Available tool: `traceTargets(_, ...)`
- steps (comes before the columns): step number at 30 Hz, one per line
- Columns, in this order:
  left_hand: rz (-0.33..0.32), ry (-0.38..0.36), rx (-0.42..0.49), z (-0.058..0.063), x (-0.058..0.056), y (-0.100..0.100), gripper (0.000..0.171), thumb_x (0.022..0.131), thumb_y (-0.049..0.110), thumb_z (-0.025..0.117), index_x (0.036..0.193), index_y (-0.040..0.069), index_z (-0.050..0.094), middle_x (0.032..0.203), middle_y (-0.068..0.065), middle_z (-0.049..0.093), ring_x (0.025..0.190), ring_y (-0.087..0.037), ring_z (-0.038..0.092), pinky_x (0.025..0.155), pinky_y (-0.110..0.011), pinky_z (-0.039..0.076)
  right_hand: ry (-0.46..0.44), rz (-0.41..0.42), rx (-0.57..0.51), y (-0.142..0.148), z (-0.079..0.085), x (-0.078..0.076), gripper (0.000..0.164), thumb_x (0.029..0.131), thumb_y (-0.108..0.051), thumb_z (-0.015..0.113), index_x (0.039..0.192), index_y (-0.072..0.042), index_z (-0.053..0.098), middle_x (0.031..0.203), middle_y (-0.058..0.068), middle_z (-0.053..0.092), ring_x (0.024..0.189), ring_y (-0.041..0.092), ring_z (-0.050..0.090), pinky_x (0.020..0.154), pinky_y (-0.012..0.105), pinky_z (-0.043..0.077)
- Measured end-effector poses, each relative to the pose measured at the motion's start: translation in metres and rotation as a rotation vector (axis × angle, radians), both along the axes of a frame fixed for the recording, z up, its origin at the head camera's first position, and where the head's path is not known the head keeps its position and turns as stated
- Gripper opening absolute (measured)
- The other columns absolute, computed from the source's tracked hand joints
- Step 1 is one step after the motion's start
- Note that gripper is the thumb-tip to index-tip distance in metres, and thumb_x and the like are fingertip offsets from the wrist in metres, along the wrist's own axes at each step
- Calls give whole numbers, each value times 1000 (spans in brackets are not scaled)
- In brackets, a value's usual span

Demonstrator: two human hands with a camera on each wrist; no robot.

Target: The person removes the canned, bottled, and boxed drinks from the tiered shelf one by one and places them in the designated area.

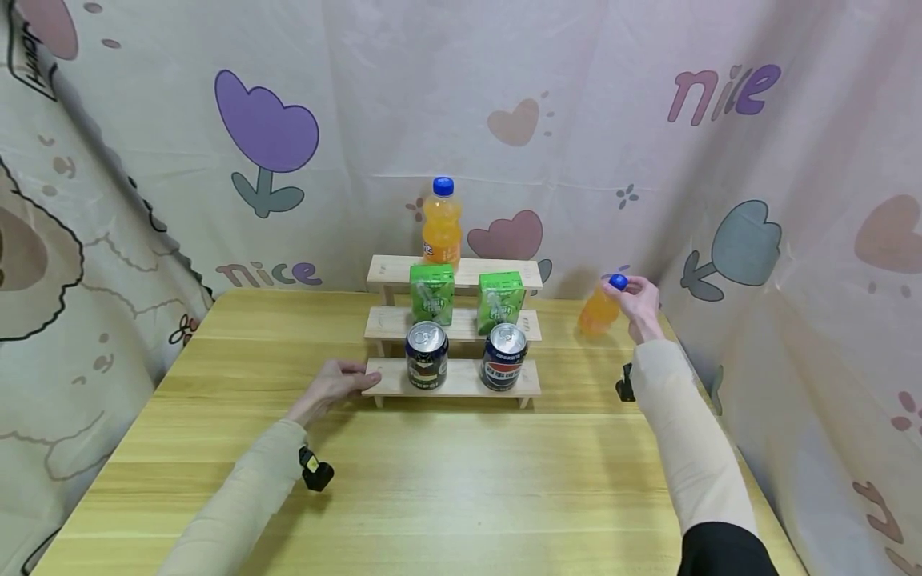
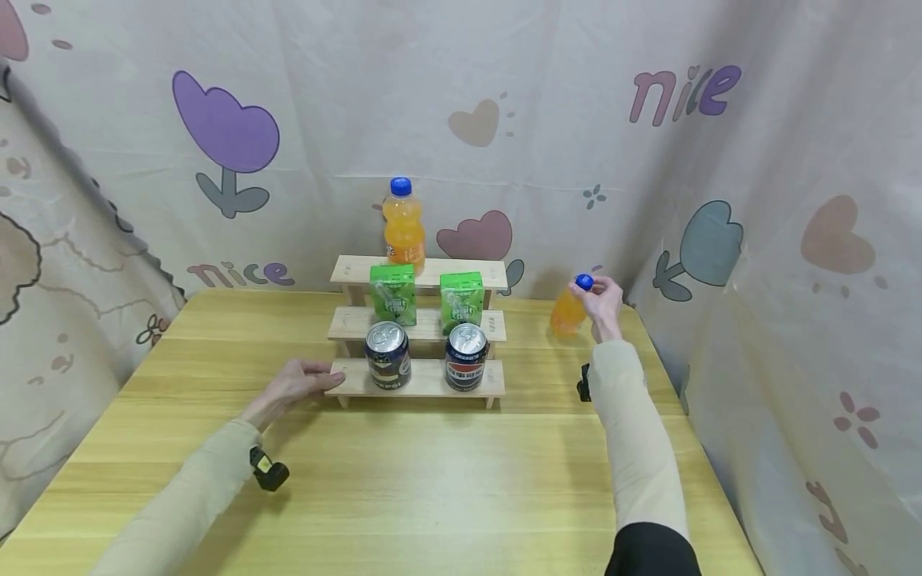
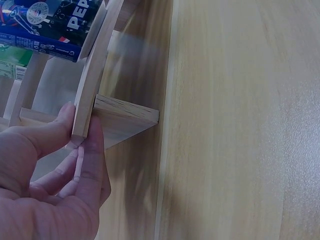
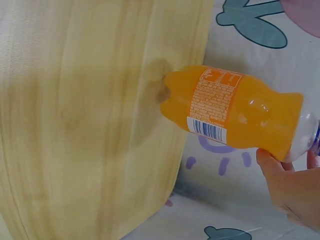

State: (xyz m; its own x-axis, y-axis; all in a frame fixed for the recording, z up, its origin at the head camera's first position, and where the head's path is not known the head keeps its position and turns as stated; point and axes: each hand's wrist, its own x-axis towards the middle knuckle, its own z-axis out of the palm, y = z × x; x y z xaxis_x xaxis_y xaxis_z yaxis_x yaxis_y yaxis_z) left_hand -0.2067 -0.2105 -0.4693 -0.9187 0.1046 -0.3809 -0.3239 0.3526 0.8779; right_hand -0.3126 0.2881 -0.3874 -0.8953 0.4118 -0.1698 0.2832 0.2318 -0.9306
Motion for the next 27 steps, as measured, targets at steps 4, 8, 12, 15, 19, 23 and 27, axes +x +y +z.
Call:
traceTargets(4,-2,-2,-15,-1,0,0,67,94,23,71,140,-18,42,133,-34,57,86,-14,67,96,-40,59,-10,18,16,1,-4,1,64,94,-29,72,146,-4,43,128,6,52,128,28,47,121,43,38)
traceTargets(8,-3,-6,-19,0,0,0,69,94,23,72,140,-18,41,135,-34,56,88,-16,66,97,-41,58,-10,35,20,2,-7,2,66,95,-29,71,148,-3,41,141,13,49,132,29,46,122,44,36)
traceTargets(12,5,-12,-9,-1,0,0,68,94,22,72,141,-17,41,136,-34,55,88,-15,67,96,-39,59,-7,36,17,2,-9,3,65,96,-28,70,148,-3,41,144,15,49,134,29,45,123,45,36)
traceTargets(15,4,-14,-9,-1,0,0,68,95,23,71,141,-17,42,136,-33,55,89,-14,67,96,-38,59,-7,35,16,3,-10,3,62,96,-27,69,147,-3,42,141,13,50,134,29,46,122,44,37)
traceTargets(19,1,-16,-20,-1,-1,0,68,94,23,72,141,-16,43,136,-33,56,91,-16,67,97,-39,58,-2,43,26,4,-12,4,61,97,-28,68,146,-3,43,138,11,51,133,30,46,122,44,38)
traceTargets(23,1,-15,-31,-1,-1,-1,67,94,23,73,140,-16,43,134,-33,57,92,-17,67,96,-39,59,5,55,39,4,-13,5,61,97,-29,67,147,-2,43,141,15,48,133,31,44,122,46,38)
traceTargets(27,4,-14,-26,-1,-2,-1,67,93,23,73,139,-16,44,132,-32,59,89,-15,67,92,-35,60,1,63,43,5,-13,6,62,98,-29,66,147,-1,42,145,18,45,135,33,43,123,47,37)
